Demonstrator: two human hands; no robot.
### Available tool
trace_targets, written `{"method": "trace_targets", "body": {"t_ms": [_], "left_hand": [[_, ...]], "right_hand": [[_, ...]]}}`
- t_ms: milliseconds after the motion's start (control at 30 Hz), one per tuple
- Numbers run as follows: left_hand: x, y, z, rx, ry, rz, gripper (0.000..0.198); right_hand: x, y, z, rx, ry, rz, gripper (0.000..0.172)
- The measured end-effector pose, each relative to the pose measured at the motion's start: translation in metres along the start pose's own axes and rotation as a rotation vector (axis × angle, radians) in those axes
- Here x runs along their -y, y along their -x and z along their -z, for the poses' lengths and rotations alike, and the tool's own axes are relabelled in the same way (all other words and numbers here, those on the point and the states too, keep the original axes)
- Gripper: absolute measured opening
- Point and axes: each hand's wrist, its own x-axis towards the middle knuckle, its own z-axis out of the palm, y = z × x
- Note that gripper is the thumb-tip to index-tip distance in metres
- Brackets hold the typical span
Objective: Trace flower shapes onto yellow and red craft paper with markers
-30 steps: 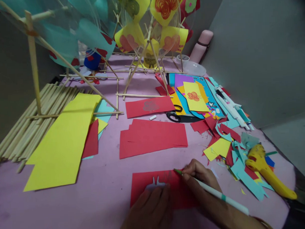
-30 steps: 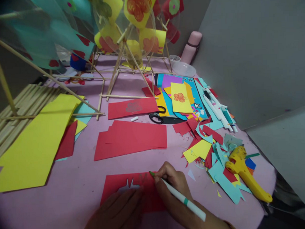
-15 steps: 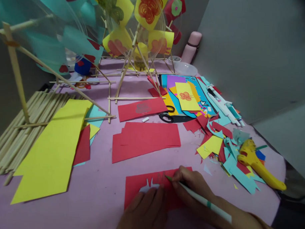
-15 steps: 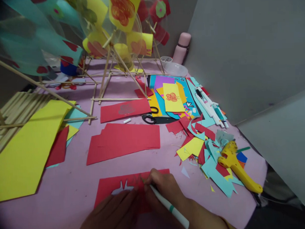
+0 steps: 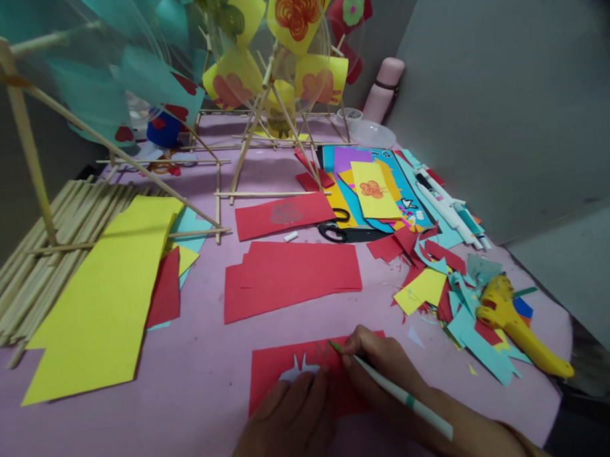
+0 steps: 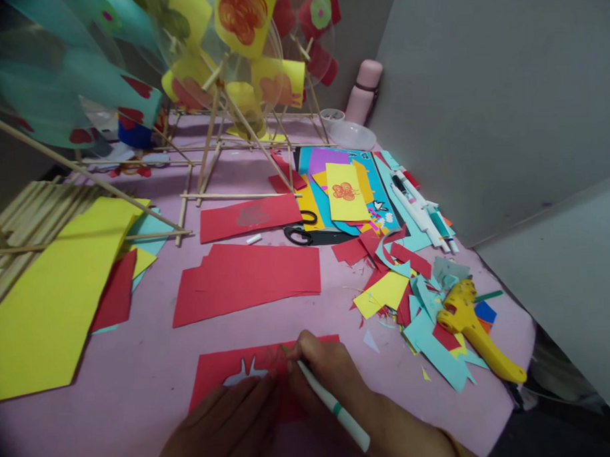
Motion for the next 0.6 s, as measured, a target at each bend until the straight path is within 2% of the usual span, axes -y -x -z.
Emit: {"method": "trace_targets", "body": {"t_ms": [100, 233, 367, 500, 600], "left_hand": [[-0.0001, 0.001, -0.0035, -0.082, -0.007, -0.008, 0.036], [0.0005, 0.0037, -0.0036, 0.028, -0.011, -0.019, 0.03], [0.0004, 0.0045, -0.0033, -0.043, -0.037, -0.024, 0.029], [0.0, 0.0, 0.0013, 0.036, -0.008, -0.014, 0.031], [0.0, -0.0026, 0.0017, 0.036, 0.006, -0.004, 0.036]], "right_hand": [[0.0011, -0.0004, 0.0003, 0.003, 0.014, -0.033, 0.01], [0.0047, -0.0009, 0.0022, 0.016, 0.03, -0.034, 0.011], [0.0047, -0.0011, 0.0028, 0.02, 0.04, 0.001, 0.011], [0.0025, 0.0005, 0.0018, 0.021, 0.036, 0.012, 0.011], [0.0022, 0.0021, 0.0012, 0.018, 0.025, 0.011, 0.011]]}}
